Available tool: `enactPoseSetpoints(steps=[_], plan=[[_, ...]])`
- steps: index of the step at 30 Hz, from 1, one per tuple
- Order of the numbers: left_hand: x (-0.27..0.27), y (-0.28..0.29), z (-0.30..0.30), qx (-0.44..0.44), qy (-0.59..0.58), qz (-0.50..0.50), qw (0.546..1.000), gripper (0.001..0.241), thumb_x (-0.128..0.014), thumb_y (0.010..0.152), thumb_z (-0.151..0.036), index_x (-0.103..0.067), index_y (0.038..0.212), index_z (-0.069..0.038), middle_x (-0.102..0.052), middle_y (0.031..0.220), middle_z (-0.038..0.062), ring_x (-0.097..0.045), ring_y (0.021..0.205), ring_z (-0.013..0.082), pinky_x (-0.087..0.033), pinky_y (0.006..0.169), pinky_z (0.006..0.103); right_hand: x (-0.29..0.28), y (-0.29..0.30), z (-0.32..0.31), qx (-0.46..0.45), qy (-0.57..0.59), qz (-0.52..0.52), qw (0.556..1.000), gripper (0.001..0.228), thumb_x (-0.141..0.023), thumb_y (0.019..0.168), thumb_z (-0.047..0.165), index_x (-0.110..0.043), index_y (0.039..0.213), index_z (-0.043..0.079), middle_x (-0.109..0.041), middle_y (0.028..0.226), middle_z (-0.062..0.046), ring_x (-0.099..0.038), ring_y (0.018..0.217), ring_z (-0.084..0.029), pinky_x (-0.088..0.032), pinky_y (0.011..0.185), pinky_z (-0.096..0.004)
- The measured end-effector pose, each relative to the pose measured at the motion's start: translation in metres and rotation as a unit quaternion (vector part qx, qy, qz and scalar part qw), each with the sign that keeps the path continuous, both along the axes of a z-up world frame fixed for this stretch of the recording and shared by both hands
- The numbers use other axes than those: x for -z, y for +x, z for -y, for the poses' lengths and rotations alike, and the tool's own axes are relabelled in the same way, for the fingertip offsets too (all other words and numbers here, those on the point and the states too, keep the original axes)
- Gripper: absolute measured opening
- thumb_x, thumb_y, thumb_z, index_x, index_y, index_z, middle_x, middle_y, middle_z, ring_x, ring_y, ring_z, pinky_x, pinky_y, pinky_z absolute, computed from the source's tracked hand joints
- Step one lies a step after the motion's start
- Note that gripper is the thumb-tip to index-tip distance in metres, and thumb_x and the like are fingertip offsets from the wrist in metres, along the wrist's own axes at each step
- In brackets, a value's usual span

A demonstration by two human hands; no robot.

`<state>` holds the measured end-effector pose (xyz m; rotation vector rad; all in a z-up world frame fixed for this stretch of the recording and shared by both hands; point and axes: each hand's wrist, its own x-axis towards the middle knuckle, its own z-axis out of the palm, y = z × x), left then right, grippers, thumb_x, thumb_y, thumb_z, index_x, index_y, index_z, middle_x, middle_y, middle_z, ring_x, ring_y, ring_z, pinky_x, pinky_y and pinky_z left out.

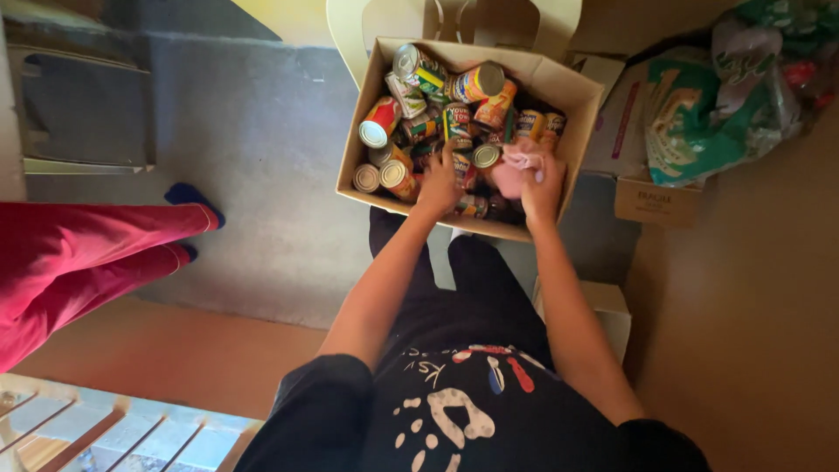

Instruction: Cleaning and organizing canned goods onto a shelf in a small grocery store.

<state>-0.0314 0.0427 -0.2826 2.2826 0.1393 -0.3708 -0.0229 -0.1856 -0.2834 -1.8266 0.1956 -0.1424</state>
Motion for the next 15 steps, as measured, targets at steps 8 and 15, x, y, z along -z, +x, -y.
enactPoseSetpoints(steps=[8,15], plan=[[-0.065,0.01,-0.014,-0.095,-0.341,-0.138,0.925,0.101,-0.081,0.068,-0.002,-0.029,0.153,-0.019,-0.057,0.124,0.021,-0.06,0.11,0.0381,-0.054,0.093,0.0533,-0.06,-0.003,-0.007,-0.015,0.162,-0.162,0.973,0.035,-0.059,0.09,-0.003,-0.064,0.122,0.009,-0.066,0.105,0.003,-0.062,0.097,-0.01,-0.051,0.086,-0.026],[-0.142,0.006,-0.008,-0.122,-0.785,-0.235,0.56,0.071,-0.067,0.092,-0.016,-0.033,0.153,-0.022,-0.058,0.136,0.011,-0.06,0.123,0.0308,-0.054,0.103,0.0518,-0.121,0.009,0.044,-0.045,0.434,-0.177,0.882,0.027,-0.07,0.104,0.011,-0.057,0.123,-0.003,-0.068,0.108,-0.003,-0.066,0.101,-0.016,-0.055,0.093,-0.034]])
